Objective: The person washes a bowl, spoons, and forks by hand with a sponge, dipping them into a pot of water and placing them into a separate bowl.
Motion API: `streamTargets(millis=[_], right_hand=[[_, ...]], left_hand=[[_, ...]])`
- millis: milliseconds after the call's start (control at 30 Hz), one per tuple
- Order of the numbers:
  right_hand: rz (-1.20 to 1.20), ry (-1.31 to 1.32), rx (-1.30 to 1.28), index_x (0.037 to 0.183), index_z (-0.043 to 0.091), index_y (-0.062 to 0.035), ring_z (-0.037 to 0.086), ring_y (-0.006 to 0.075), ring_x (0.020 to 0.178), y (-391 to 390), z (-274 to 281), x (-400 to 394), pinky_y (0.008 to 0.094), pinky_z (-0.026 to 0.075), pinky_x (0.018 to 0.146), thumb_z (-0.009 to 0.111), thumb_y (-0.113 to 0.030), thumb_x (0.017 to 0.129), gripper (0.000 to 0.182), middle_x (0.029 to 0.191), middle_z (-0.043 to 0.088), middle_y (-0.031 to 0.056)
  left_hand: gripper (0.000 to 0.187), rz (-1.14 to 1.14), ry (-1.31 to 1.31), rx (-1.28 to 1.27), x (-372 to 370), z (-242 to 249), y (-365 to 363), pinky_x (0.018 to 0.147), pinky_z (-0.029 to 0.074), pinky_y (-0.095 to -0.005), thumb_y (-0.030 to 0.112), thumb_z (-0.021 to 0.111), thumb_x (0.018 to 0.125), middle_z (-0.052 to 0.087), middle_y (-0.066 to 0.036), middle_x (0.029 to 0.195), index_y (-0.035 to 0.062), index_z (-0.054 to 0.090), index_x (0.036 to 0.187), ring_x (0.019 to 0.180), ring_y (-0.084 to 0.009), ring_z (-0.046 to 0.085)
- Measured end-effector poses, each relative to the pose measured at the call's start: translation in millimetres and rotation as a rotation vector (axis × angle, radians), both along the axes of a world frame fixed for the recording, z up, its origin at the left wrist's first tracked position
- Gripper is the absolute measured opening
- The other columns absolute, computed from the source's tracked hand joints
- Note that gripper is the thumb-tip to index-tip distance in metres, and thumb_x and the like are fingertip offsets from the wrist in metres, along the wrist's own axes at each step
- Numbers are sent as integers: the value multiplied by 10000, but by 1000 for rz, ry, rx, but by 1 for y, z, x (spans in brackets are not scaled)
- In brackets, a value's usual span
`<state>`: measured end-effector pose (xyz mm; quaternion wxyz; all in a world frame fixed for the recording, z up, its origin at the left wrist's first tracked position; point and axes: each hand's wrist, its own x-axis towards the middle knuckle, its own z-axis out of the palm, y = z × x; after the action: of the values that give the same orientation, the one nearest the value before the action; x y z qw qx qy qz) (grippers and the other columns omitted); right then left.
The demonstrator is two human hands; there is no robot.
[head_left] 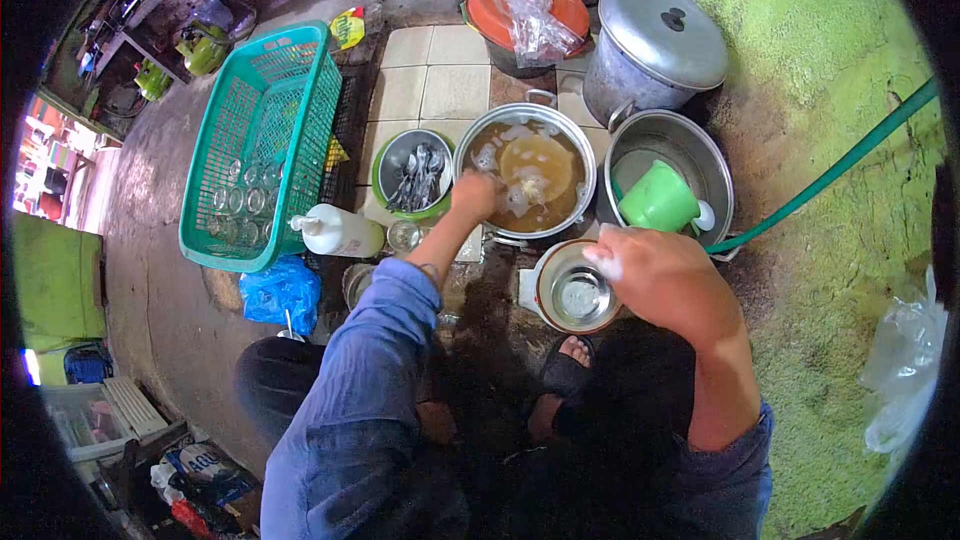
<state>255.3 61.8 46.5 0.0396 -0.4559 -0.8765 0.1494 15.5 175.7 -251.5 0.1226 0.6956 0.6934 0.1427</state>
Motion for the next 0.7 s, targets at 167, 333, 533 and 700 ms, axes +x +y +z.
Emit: streamTargets(millis=[167,333,533,700], right_hand=[[-66,-47,-60,829,526,-60,600,353,734,-3,3,2,475,452,652,450,-293,927,264,771,609,147],[-91,-49,-163,855,533,-57,604,352,751,-2,4,6,467,454,653,448,-292,926,259,781,614,154],[-99,-113,-209,868,533,-56,604,358,744,-2,2,16,474,446,646,426,-280,931,256,766,612,161],[-107,-129,-259,876,534,-59,601,365,734,-3,5,16,474,447,644,420,-283,932,258,752,607,162]], left_hand=[[321,-609,275,-603,36,-45,9,782,485,-467,220,521,810,641,-215,1000,10,602,1039,935,-358,625],[314,-514,51,-588,71,-81,12,833,473,-449,213,517,794,624,-196,1083,54,649,1032,980,-354,613],[574,-714,178,-928,96,-117,47,916,426,-451,233,539,805,553,-224,1205,45,384,1326,1073,-385,557],[613,-291,-289,-601,134,-136,55,913,429,-447,195,566,789,554,-263,1169,19,351,1335,1047,-413,557]])
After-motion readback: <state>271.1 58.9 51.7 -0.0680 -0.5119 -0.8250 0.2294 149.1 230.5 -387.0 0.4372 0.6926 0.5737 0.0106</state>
